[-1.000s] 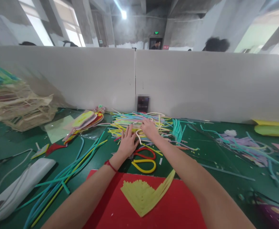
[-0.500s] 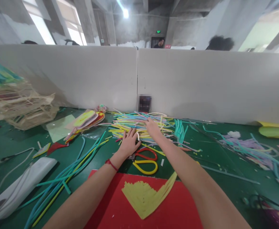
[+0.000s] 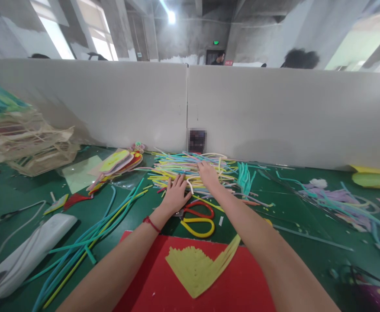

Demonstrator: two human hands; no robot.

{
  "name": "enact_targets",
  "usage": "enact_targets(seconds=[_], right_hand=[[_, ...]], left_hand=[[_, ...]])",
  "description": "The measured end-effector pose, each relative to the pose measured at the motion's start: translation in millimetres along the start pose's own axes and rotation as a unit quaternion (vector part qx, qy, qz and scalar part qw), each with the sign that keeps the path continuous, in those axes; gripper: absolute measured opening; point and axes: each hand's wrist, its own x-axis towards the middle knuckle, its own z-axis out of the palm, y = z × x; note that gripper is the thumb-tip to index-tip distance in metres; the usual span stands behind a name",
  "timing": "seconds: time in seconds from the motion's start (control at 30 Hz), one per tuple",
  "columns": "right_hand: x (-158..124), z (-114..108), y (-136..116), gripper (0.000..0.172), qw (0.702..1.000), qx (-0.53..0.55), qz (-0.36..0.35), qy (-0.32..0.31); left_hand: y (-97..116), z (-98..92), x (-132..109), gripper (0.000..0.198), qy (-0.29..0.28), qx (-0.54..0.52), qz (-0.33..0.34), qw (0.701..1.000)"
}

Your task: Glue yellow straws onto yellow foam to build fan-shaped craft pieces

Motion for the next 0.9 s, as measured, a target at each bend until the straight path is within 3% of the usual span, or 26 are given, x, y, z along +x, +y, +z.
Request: enact_targets(seconds=[0.33, 0.67, 0.9], right_hand=[[-2.0, 1.5, 0.3, 0.025, 1.000, 0.014, 0.018, -0.010], [1.1, 3.0, 2.5, 0.020, 0.999, 0.012, 0.016, -0.030], [-1.1, 4.1, 7.9, 0.016, 0.996, 0.081, 0.024, 0.029]], left_hand=[[0.7, 0.4, 0.2, 0.039, 0.002, 0.007, -0.002, 1.000], [0.2, 0.1, 0.1, 0.038, 0.001, 0.000, 0.000, 1.000], [0.5, 0.1, 0.3, 0.038, -0.001, 0.010, -0.003, 1.000]])
